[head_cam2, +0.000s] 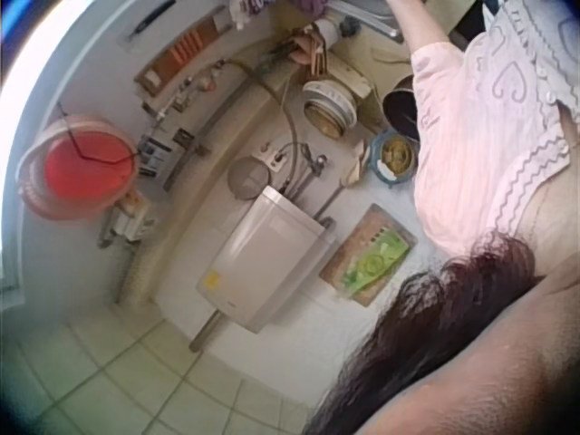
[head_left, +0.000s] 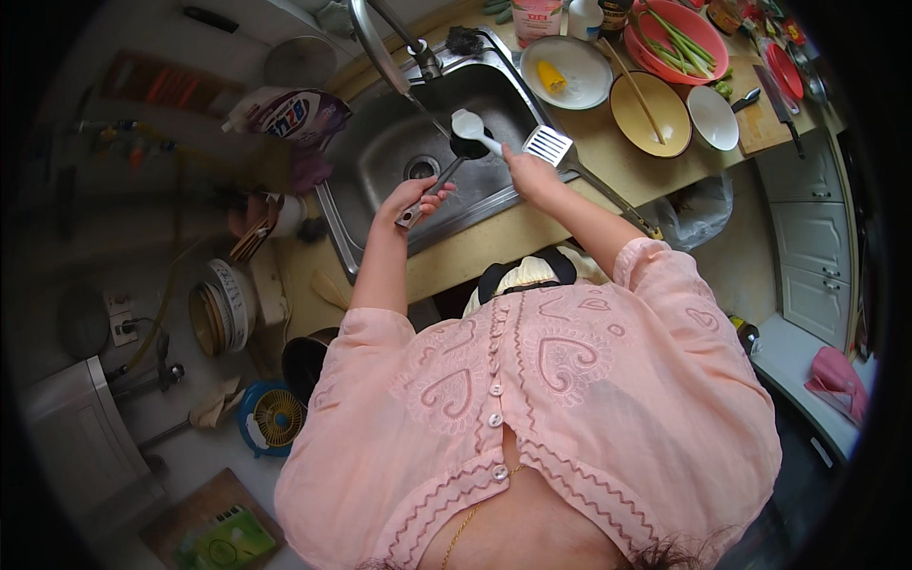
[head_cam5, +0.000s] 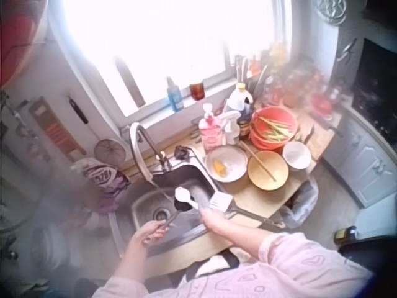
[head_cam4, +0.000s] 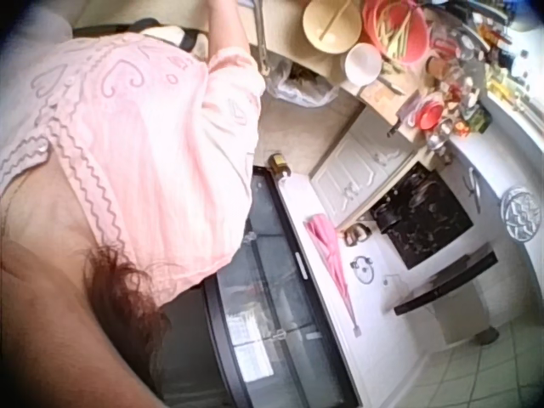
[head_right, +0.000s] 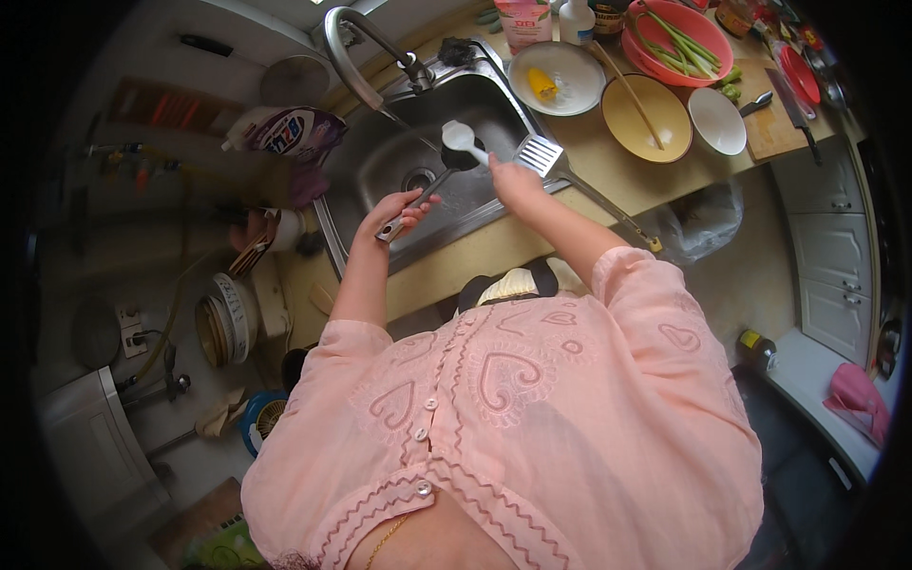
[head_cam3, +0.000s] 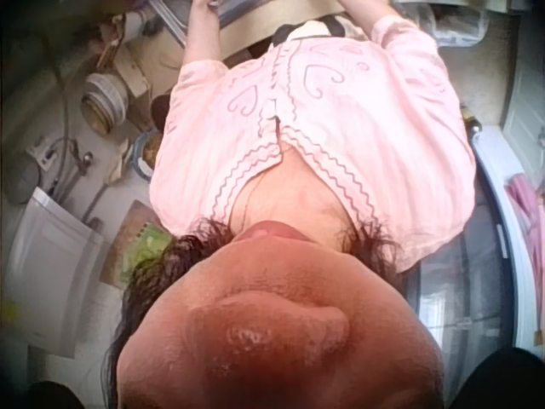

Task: The person washes a frying pan and a ladle in the kitchen sink using a brush and running water. They scrub the interior of the pan, rinse it, and then scrub and rinse the ladle under the faucet.

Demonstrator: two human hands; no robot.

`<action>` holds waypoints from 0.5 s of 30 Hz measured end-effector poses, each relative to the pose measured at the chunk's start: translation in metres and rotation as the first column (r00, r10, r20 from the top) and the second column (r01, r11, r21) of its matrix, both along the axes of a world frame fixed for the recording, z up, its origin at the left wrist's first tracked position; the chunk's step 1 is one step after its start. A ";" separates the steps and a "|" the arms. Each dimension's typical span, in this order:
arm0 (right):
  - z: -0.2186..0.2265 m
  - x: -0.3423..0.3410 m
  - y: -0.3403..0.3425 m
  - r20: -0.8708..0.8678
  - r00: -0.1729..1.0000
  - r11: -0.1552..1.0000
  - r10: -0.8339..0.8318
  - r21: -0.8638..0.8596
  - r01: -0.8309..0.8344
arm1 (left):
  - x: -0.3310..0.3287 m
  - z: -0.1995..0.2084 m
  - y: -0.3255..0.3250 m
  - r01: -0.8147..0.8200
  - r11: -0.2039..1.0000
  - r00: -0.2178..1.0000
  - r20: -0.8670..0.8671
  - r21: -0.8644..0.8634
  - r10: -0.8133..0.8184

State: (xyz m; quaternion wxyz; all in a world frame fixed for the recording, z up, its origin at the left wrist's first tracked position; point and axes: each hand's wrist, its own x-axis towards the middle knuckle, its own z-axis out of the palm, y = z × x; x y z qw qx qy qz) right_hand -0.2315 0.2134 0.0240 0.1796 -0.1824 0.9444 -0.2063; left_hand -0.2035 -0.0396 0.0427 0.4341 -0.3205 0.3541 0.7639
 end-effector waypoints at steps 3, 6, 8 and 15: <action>0.005 0.003 -0.003 -0.017 1.000 0.994 0.021 0.106 -0.019 | 0.004 0.003 0.002 -0.112 0.991 0.993 0.028 -0.069 0.114; 0.011 0.012 -0.011 0.025 0.995 0.991 0.097 0.088 -0.099 | 0.012 -0.007 0.004 -0.058 0.985 0.998 -0.045 -0.162 0.051; 0.012 0.013 -0.013 -0.007 0.991 0.990 0.136 0.038 -0.136 | 0.016 -0.007 0.007 -0.078 0.979 0.994 -0.086 -0.186 0.062; 0.005 0.005 -0.008 0.088 0.991 0.990 0.097 0.095 -0.105 | 0.014 0.003 0.011 -0.039 0.913 0.981 -0.188 -0.406 -0.042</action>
